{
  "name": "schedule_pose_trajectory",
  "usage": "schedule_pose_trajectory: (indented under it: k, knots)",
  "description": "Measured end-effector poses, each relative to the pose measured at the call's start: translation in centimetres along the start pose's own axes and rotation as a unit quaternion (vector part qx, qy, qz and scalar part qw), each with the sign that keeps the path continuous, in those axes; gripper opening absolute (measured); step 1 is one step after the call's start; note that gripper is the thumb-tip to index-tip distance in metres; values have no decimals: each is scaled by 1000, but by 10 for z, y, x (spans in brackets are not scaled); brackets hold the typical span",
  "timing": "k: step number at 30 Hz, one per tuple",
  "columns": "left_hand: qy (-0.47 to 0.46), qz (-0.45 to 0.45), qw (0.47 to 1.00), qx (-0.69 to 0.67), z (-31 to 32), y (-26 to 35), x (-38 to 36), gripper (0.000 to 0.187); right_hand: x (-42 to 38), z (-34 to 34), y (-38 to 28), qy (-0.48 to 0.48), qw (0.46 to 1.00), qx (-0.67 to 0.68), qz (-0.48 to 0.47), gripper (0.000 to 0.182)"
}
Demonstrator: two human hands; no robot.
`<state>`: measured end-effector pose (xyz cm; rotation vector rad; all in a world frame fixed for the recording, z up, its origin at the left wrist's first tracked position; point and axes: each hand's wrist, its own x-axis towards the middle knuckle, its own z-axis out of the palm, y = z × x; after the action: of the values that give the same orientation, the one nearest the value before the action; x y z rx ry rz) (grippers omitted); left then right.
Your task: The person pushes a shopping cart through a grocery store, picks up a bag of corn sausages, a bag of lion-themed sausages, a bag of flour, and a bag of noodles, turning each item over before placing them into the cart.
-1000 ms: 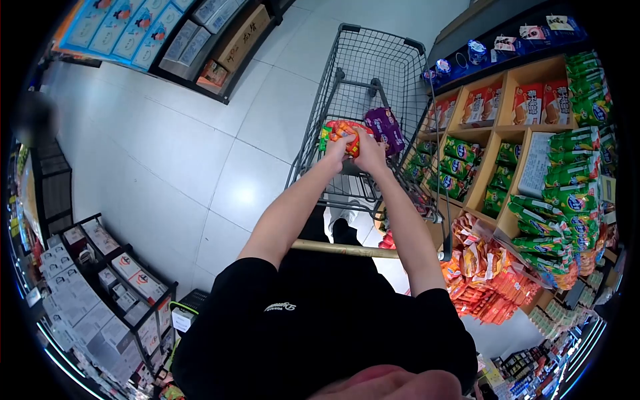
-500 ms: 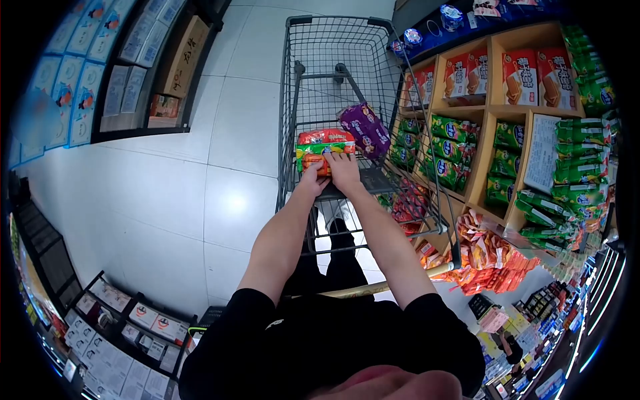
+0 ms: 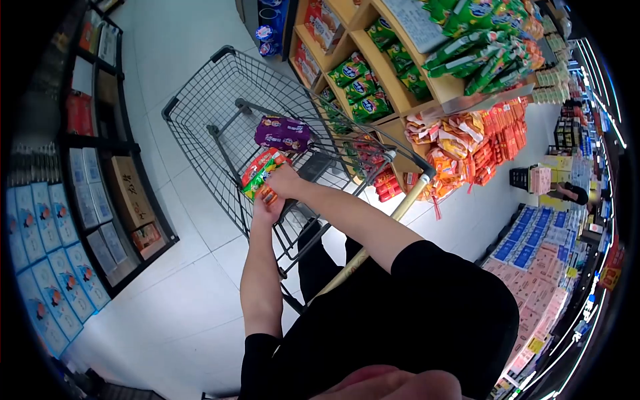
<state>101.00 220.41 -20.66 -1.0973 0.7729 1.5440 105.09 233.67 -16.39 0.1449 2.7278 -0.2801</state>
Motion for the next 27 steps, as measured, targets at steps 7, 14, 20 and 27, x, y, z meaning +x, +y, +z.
schedule_pose_trajectory:
  k: [7, 14, 20, 27]
  knots:
    - [70, 244, 826, 503, 59, -9, -149, 31, -91, -139, 0, -34, 971, 191, -142, 28]
    - [-92, 316, 690, 645, 65, -111, -301, 29, -275, -190, 120, 189, 945, 268, 2, 23]
    - [161, 262, 444, 842, 0, -209, -279, 57, -341, -109, 167, 158, 984, 72, 27, 43]
    - [310, 418, 339, 784, -29, -216, -268, 67, -346, -121, 146, 125, 987, 93, 25, 53]
